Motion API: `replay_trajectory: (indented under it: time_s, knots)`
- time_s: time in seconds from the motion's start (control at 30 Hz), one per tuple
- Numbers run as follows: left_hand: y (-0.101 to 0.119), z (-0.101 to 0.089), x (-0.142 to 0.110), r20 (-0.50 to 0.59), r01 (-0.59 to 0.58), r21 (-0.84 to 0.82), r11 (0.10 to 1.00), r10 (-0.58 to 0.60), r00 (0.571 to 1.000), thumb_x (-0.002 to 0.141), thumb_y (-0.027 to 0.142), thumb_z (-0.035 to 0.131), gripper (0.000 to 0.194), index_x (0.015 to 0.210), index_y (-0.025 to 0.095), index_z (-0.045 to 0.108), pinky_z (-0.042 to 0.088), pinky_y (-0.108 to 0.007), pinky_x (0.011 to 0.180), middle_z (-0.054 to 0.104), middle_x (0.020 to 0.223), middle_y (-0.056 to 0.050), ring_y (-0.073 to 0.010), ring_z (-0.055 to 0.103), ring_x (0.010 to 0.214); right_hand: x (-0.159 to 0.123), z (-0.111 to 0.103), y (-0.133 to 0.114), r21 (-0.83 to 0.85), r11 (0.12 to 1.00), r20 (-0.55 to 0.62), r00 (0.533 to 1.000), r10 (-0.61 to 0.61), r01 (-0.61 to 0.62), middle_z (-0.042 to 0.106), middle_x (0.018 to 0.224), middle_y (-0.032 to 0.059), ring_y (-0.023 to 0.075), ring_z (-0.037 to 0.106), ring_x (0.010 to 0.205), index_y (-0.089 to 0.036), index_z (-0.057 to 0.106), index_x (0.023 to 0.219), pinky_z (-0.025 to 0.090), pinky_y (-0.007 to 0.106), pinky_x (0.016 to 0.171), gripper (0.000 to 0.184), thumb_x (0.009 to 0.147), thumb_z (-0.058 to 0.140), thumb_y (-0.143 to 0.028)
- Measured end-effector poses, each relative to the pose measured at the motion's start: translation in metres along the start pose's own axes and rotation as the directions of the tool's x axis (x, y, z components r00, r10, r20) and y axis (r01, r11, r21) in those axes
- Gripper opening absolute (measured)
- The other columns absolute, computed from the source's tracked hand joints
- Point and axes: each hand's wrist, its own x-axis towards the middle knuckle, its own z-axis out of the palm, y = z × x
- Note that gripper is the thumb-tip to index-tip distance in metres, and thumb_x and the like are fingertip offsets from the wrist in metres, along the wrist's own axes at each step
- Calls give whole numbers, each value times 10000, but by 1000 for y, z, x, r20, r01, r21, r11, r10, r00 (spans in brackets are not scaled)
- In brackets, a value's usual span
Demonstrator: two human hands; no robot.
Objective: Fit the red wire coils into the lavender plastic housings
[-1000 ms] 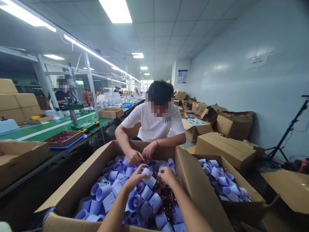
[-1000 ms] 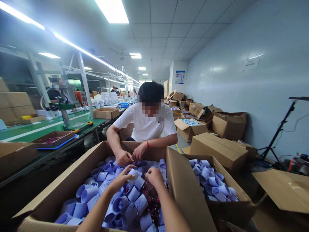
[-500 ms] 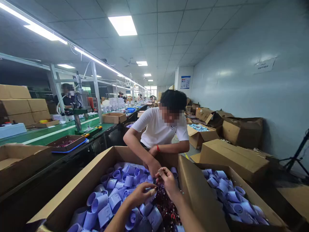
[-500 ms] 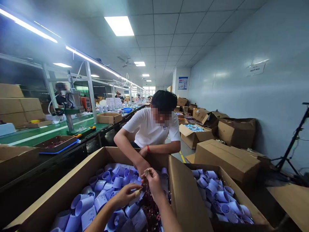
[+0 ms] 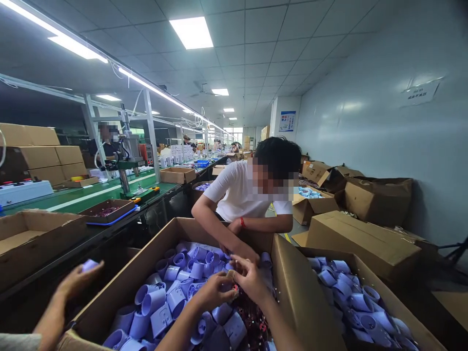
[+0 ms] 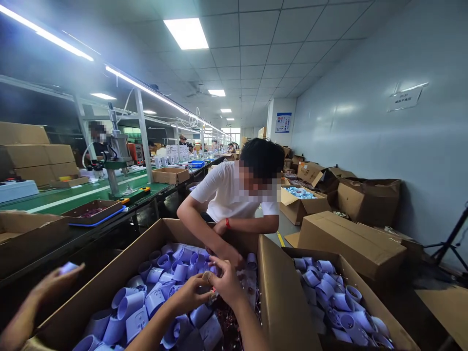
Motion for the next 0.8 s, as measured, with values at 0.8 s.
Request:
replay_trajectory:
  time_s: [0.8]
  knots:
    - [-2, -6, 1, -319, -73, -178, 981, 13, 948, 760, 531, 602, 465, 1126, 251, 660, 457, -366, 940, 655, 1076, -89, -234, 586, 1010, 3, 14, 9, 616, 636, 252, 881, 400, -465, 571, 562, -35, 69, 445, 498, -161, 609, 654, 291, 196, 468, 390, 453, 866, -375]
